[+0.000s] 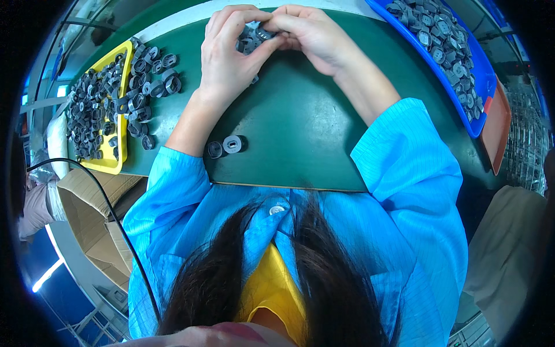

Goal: Manually assembling small grey plastic and rubber components at an industrial workbench.

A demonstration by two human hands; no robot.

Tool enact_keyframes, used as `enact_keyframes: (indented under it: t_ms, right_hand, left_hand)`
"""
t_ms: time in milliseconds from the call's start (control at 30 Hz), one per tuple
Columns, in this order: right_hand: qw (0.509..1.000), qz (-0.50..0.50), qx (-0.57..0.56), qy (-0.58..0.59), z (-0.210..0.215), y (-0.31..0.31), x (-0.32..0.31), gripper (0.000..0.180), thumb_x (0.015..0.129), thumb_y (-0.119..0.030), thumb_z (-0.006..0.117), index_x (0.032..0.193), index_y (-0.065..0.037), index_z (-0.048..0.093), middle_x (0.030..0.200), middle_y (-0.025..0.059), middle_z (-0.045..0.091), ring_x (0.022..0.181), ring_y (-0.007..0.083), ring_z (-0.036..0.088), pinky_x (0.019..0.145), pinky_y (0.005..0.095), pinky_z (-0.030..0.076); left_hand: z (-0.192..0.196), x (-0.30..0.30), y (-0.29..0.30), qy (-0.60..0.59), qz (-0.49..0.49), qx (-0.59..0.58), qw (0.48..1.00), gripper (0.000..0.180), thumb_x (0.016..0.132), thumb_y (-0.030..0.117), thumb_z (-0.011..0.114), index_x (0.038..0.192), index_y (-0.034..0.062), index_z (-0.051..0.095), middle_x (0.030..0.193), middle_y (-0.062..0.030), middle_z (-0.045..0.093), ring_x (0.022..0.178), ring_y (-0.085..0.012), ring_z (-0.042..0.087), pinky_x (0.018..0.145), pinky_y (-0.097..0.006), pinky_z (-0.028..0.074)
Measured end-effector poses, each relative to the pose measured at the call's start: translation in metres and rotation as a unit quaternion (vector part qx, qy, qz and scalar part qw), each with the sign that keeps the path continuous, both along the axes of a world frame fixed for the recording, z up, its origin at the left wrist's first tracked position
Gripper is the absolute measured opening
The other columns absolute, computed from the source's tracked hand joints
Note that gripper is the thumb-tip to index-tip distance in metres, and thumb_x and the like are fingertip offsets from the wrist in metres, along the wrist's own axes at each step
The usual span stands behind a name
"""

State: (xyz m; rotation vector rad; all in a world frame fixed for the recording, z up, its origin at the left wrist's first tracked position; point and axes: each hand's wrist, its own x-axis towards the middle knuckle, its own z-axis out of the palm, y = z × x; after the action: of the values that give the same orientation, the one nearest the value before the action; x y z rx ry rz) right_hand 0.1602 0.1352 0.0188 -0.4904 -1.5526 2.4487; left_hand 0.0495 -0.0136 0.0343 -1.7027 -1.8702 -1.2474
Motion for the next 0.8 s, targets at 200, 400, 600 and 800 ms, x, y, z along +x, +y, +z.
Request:
enact_keyframes:
  t_ms: [200,400,600,800]
  right_hand:
    - [0.985,0.122,0.12,-0.007,0.029,0.026,0.018,0.013,0.093,-0.005,0.07,0.106,-0.005,0.068,0.098,0.002,0.07,0.084,0.008,0.065,0.077,0.0237,0.051]
    - [0.967,0.069,0.243,0.029,0.024,0.011,0.014,0.021,0.089,0.008,0.069,0.108,0.0,0.066,0.094,0.0058,0.073,0.083,0.0086,0.067,0.073,0.0245,0.053]
    - [0.995,-0.013,-0.052,0.086,0.024,0.0,0.005,0.022,0.095,0.001,0.067,0.115,-0.005,0.063,0.106,0.0056,0.069,0.093,0.0127,0.066,0.084,0.0257,0.053]
    - [0.996,0.02,-0.041,0.078,0.015,0.001,0.01,0.019,0.09,0.005,0.065,0.104,-0.007,0.063,0.097,0.0041,0.068,0.083,0.013,0.063,0.078,0.0262,0.051]
  left_hand:
    - [0.005,-0.016,0.001,0.005,-0.122,-0.01,0.992,0.05,0.071,0.009,0.088,0.119,0.0121,0.072,0.114,-0.0044,0.074,0.109,-0.026,0.067,0.098,-0.038,0.05]
    - [0.011,-0.018,-0.005,0.011,-0.136,-0.025,0.99,0.051,0.071,0.008,0.087,0.119,0.0082,0.07,0.105,-0.0117,0.071,0.102,-0.0305,0.066,0.093,-0.041,0.05]
    - [0.01,-0.011,0.0,-0.044,-0.084,0.081,0.992,0.05,0.072,0.0,0.087,0.118,0.0051,0.069,0.109,-0.0125,0.072,0.101,-0.0302,0.068,0.091,-0.039,0.052]
    - [-0.023,-0.007,0.023,-0.094,-0.236,0.189,0.949,0.046,0.079,-0.001,0.079,0.123,0.0045,0.066,0.116,-0.0153,0.071,0.11,-0.0325,0.067,0.098,-0.039,0.052]
